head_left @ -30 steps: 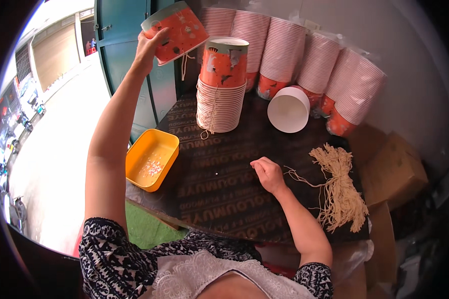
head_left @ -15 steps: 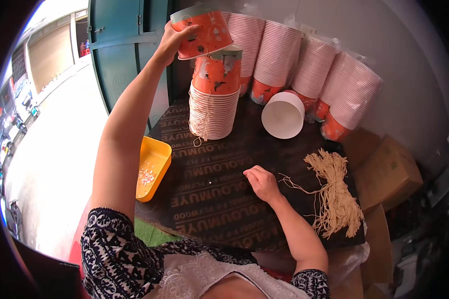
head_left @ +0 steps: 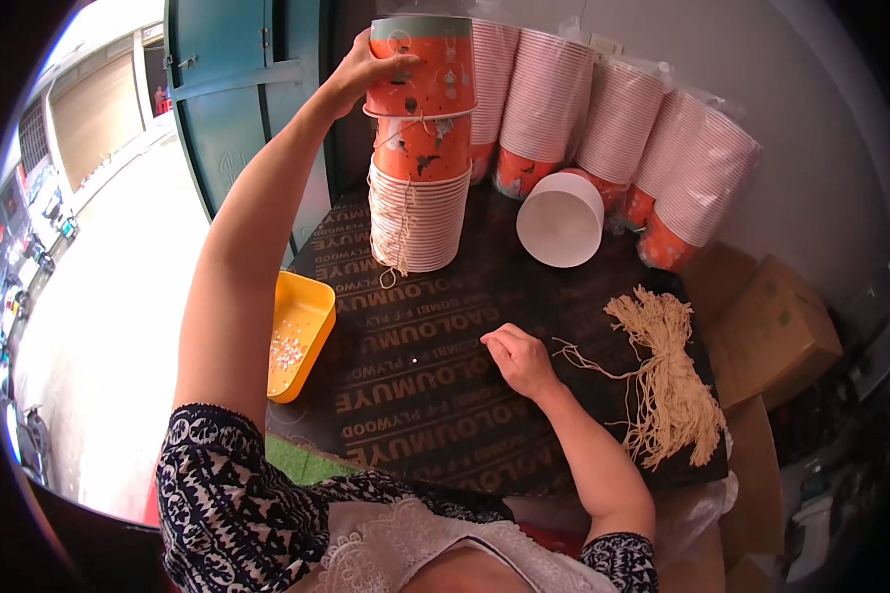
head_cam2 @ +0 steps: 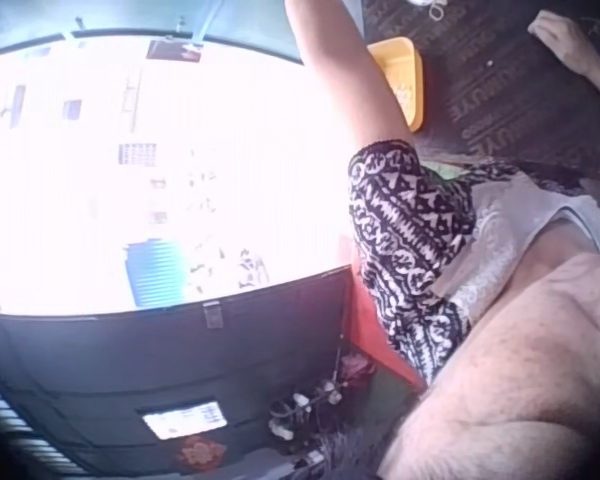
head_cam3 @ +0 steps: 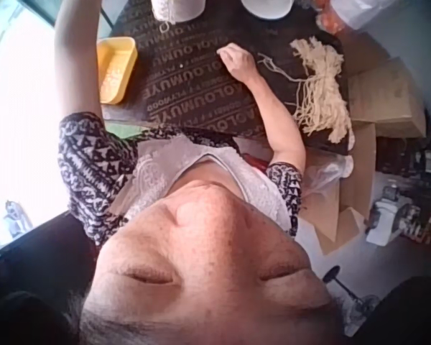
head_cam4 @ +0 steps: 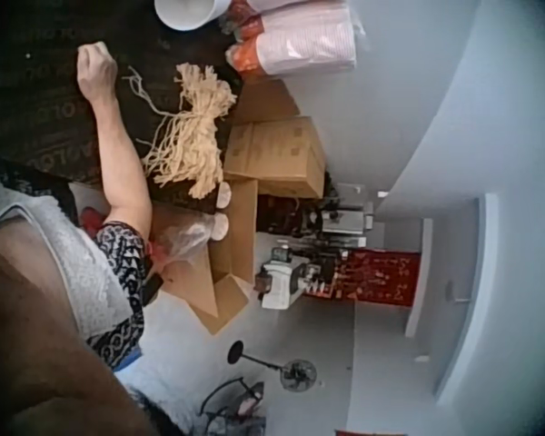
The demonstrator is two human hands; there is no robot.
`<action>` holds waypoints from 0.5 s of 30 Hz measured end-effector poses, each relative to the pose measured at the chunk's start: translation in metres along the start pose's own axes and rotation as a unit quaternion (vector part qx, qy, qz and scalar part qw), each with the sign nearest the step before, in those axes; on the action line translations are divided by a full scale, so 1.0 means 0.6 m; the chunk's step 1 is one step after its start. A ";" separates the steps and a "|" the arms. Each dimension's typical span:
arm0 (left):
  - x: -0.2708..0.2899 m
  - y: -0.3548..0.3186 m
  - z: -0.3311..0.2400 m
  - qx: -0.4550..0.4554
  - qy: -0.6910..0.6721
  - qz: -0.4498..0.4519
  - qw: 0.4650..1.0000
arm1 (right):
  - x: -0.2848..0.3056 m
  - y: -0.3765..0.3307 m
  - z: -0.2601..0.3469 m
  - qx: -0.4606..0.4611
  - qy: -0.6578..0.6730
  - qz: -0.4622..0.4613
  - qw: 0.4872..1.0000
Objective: Attaching string handles to printed paper buckets and stacking them on a workbench.
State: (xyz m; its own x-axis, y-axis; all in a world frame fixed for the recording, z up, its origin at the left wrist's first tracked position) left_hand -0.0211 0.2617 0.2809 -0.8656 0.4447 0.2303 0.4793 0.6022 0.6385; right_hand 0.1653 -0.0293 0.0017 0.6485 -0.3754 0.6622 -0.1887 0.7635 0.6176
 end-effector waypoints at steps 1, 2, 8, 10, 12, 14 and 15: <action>0.002 -0.002 0.003 0.004 0.008 0.000 1.000 | -0.001 0.001 0.002 0.002 0.001 0.003 1.000; 0.006 0.000 0.012 0.005 0.010 -0.001 1.000 | -0.002 0.002 0.003 0.003 0.003 0.004 1.000; 0.001 -0.008 0.028 0.005 0.027 0.002 1.000 | -0.001 0.001 0.000 0.000 0.004 0.005 1.000; -0.004 -0.012 0.027 0.019 0.051 0.039 0.998 | 0.000 0.000 0.000 0.019 0.000 -0.013 1.000; -0.002 -0.014 0.025 0.008 0.062 0.035 0.997 | -0.001 0.000 0.000 0.020 0.003 -0.012 1.000; 0.000 -0.016 0.026 -0.005 0.071 0.031 0.997 | -0.002 0.001 0.001 0.022 0.004 -0.011 1.000; 0.001 -0.018 0.027 -0.005 0.055 0.019 0.998 | -0.003 0.001 0.001 0.011 0.006 -0.003 1.000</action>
State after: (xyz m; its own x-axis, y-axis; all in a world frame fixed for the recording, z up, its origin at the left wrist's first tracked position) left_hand -0.0245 0.2659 0.2621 -0.8578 0.3908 0.3339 0.5110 0.5789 0.6354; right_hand 0.1636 -0.0286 0.0011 0.6593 -0.3737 0.6524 -0.2004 0.7490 0.6316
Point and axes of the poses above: each hand's wrist, its own y-axis towards the middle knuckle, its own x-axis out of the back of the hand, z = x × y, the point moved 4 cm from there along y, towards the middle knuckle, and after that the axes turned 13 degrees about x, right-handed, at the moved point
